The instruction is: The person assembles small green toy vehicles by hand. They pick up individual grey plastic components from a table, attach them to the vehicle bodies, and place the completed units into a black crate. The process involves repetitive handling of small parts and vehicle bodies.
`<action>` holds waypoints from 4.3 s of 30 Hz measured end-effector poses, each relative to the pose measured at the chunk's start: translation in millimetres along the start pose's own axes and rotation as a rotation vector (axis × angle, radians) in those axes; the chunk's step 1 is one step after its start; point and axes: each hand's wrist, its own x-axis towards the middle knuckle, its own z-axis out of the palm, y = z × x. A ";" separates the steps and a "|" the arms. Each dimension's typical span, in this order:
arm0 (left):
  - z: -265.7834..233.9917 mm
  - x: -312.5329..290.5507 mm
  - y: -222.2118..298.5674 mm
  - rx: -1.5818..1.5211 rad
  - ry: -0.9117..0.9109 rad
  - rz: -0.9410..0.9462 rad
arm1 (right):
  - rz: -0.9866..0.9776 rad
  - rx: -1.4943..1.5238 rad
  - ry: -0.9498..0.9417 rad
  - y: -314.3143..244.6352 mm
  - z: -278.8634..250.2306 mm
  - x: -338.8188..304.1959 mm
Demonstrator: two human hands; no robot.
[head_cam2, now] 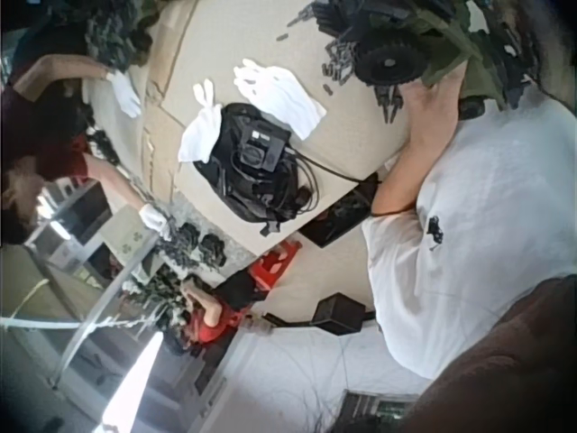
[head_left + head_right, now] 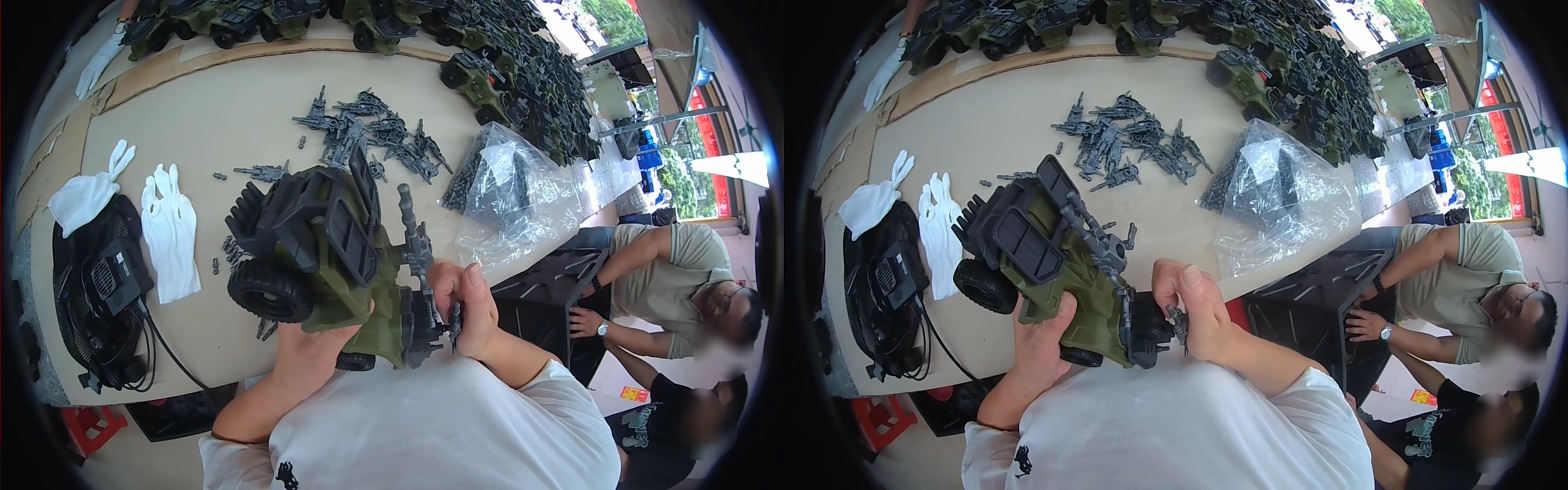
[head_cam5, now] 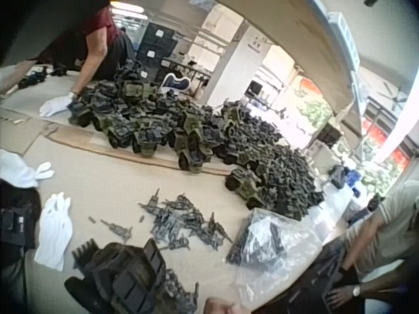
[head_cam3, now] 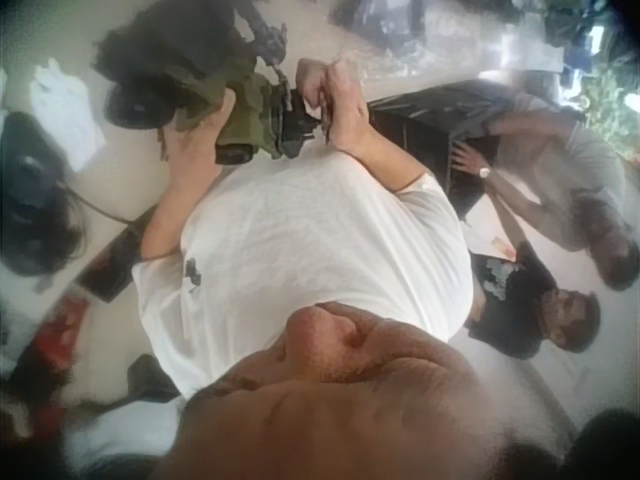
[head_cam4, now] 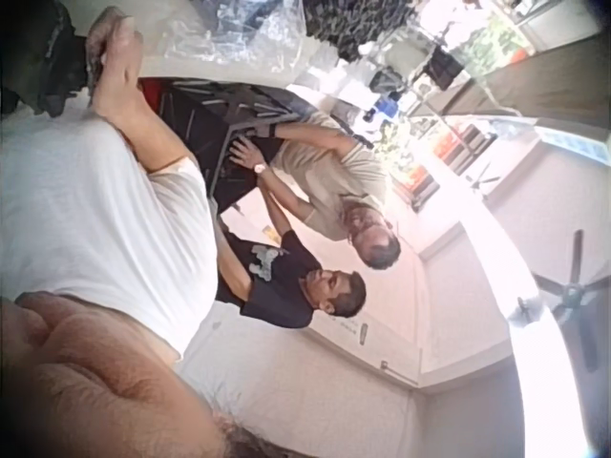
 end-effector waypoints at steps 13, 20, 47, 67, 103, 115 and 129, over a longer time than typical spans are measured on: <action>-6.9 -8.7 -8.3 0.290 -0.090 0.109 | 0.137 0.367 -0.091 4.5 8.2 -14.8; -2.9 -12.9 -8.8 0.315 -0.045 0.147 | 0.154 0.386 -0.083 6.3 10.3 -16.8; 7.1 -2.5 -1.2 0.086 0.032 0.115 | 0.125 0.349 0.023 12.8 20.6 -12.4; 14.3 79.9 56.5 0.551 0.032 0.244 | 0.008 -0.218 1.029 -17.4 -208.4 -59.7; -42.0 209.5 103.0 1.513 0.176 0.691 | -0.322 -0.596 -0.209 52.0 -28.7 170.2; -74.5 123.9 81.4 1.124 0.182 0.241 | -0.434 -0.556 -0.553 62.8 54.7 108.8; -105.5 193.1 72.0 0.561 0.328 -0.339 | 0.281 0.062 -0.248 42.4 27.4 74.8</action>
